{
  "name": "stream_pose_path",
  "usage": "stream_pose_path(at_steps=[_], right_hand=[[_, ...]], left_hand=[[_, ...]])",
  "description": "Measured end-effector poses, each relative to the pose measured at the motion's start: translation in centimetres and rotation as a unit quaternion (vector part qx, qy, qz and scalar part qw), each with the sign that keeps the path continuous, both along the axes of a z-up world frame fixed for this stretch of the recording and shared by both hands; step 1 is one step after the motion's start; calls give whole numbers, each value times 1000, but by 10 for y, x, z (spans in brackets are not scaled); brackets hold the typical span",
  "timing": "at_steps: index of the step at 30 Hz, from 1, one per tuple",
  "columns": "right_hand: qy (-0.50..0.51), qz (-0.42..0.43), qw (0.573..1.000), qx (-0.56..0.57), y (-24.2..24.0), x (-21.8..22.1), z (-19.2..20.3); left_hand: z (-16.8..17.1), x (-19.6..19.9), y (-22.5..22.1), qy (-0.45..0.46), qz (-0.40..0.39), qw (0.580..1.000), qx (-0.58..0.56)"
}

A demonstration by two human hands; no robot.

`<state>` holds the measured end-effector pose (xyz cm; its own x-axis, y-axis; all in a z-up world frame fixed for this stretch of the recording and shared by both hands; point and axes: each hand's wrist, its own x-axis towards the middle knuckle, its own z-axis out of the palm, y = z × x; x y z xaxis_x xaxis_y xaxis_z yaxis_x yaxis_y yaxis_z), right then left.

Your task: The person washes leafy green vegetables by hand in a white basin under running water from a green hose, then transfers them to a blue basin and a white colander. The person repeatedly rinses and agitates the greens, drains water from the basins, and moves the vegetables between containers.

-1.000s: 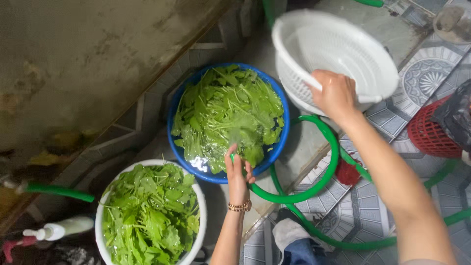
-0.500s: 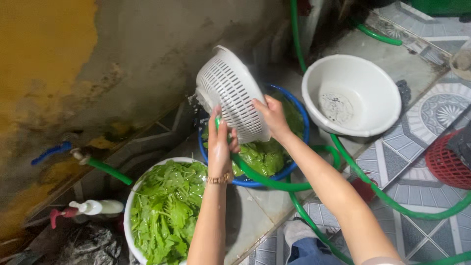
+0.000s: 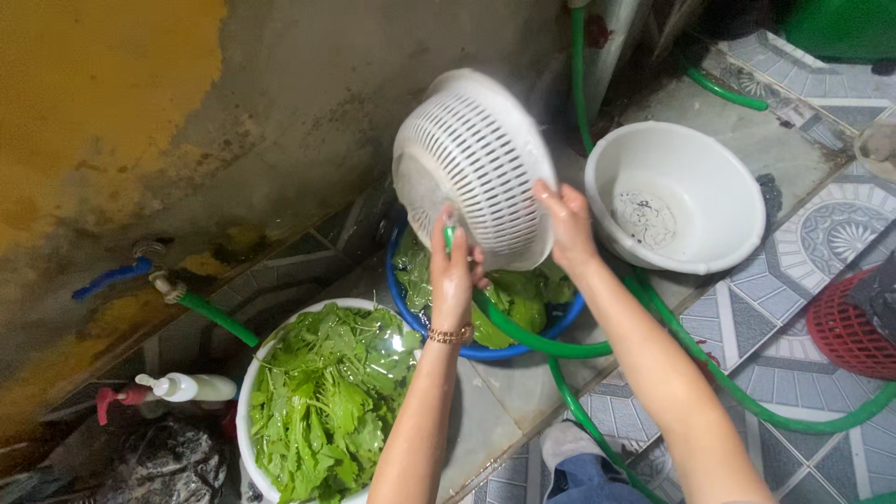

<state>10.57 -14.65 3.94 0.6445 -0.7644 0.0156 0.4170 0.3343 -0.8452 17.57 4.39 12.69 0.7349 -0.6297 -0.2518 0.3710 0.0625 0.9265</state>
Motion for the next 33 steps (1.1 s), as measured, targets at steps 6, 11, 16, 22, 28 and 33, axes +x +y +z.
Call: stream_pose_path(at_steps=[6, 11, 16, 22, 28, 33], right_hand=[[-2, -49, 998, 44, -13, -21, 29], [-88, -41, 985, 146, -15, 2, 16], [-105, 12, 970, 218, -19, 19, -11], [-74, 14, 985, 155, -26, -8, -20], [-121, -73, 974, 179, -60, -39, -16], [-166, -162, 972, 24, -100, -92, 32]], left_hand=[[-29, -12, 6, -13, 0, 1000, -11], [-35, -39, -4, -20, -84, 996, -9], [-51, -32, 1, -30, -76, 997, 8], [-72, -11, 25, -15, 28, 999, -12], [-108, 0, 41, 49, 46, 998, -3], [-150, -7, 53, 51, 1, 996, 69]])
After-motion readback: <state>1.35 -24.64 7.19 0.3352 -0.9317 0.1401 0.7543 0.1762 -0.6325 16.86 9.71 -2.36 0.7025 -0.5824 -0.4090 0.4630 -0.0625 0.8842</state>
